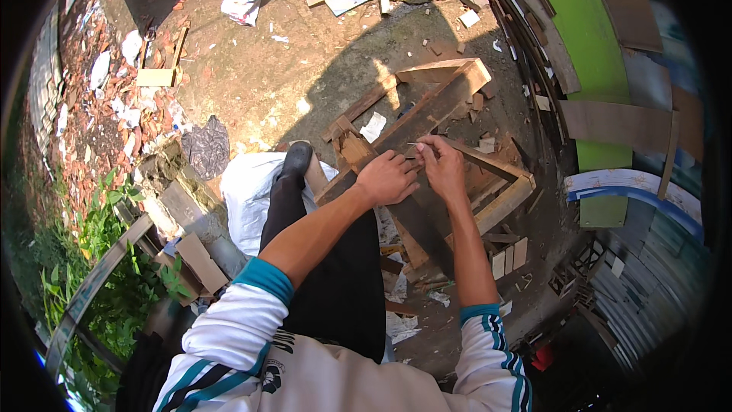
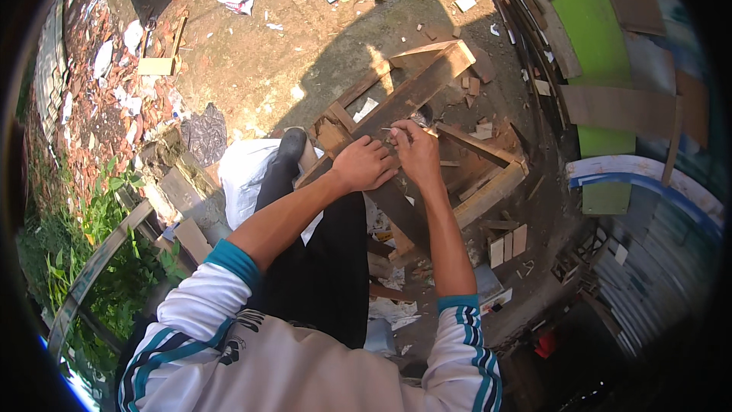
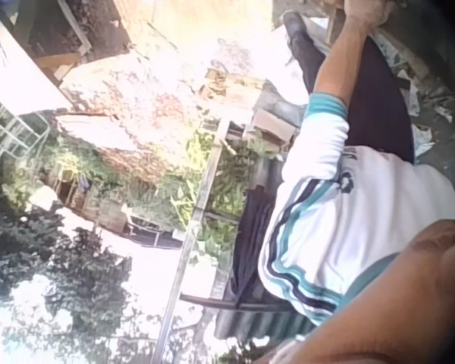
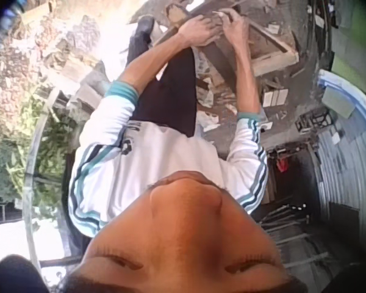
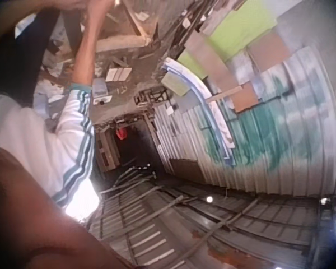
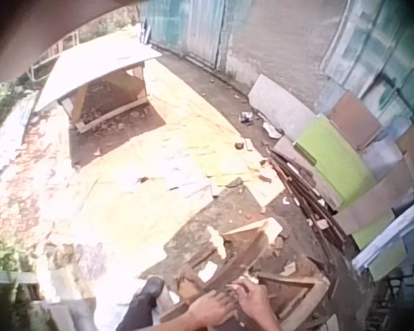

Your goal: The person sits on the ground and uses a hand saw to cut a small piece of wood. They position the wood, saw through it, and then inspect the cut piece.

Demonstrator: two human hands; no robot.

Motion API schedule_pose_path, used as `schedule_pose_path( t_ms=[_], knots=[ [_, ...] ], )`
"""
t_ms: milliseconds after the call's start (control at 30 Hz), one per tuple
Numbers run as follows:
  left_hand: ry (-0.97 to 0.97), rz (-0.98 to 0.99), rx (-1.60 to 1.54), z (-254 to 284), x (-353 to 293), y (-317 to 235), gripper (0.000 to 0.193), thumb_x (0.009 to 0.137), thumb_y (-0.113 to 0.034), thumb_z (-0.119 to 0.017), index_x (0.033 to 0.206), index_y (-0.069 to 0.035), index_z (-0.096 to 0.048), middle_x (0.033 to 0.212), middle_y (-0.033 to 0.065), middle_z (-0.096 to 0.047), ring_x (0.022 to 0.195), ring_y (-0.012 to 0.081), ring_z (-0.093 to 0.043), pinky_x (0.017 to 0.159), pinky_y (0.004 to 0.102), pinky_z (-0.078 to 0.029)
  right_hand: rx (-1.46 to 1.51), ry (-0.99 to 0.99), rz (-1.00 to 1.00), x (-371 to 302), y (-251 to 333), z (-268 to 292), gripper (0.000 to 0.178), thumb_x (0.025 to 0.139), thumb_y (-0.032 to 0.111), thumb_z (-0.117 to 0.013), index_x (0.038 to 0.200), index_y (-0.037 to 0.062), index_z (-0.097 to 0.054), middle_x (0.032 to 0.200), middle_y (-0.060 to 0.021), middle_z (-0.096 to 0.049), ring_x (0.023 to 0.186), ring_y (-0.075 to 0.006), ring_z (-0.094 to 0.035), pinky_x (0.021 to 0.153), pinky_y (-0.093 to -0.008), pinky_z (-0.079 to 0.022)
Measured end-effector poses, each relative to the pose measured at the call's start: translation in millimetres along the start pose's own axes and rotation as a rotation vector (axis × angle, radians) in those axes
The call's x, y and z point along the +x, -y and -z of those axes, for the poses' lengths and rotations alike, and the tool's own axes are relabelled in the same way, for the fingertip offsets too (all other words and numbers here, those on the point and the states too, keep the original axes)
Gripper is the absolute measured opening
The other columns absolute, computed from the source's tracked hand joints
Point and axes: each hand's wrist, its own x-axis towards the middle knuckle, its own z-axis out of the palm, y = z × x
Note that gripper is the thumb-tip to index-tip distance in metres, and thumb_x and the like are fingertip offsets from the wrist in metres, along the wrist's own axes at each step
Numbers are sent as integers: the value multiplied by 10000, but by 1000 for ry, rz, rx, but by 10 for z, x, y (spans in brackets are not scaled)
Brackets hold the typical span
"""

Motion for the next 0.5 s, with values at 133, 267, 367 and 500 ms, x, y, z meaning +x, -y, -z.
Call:
schedule_pose_path(
  t_ms=[133, 267, 367, 500],
  knots=[
    [11, 12, 34, 13, 22, -3, 342, 962, -399, -589, 783, -118, -665, 785, 22, -622, 836, 210, -593, 800, 348, -436, -351, 155, 570, 584, 74, -71, 129, 903, 120, -690, 996, 43, -732, 873, -129, -722, 831, -333, -674, 766, -428, -531],
    [-102, -12, 48, -56, -7, -9, 341, 949, -381, -613, 722, -126, -615, 739, 11, -586, 788, 206, -574, 761, 352, -433, -556, 460, 728, 1103, 175, -343, 126, 862, 161, -719, 927, 60, -756, 855, -146, -712, 900, -367, -643, 831, -492, -498],
    [-150, -39, 80, -91, -14, -4, 310, 929, -357, -637, 713, -136, -609, 731, 5, -577, 787, 196, -568, 748, 349, -433, -507, 900, 489, 1459, -3, -706, 124, 843, 150, -729, 889, 37, -751, 858, -190, -719, 775, -351, -644, 756, -448, -505],
    [-201, -56, 94, -150, -28, 1, 288, 910, -343, -653, 700, -152, -603, 720, -7, -564, 786, 189, -564, 740, 347, -433, -530, 1339, 398, 1715, -183, -1130, 88, 830, 53, -684, 877, -21, -693, 736, -84, -689, 703, -148, -546, 676, -376, -466]
  ],
)
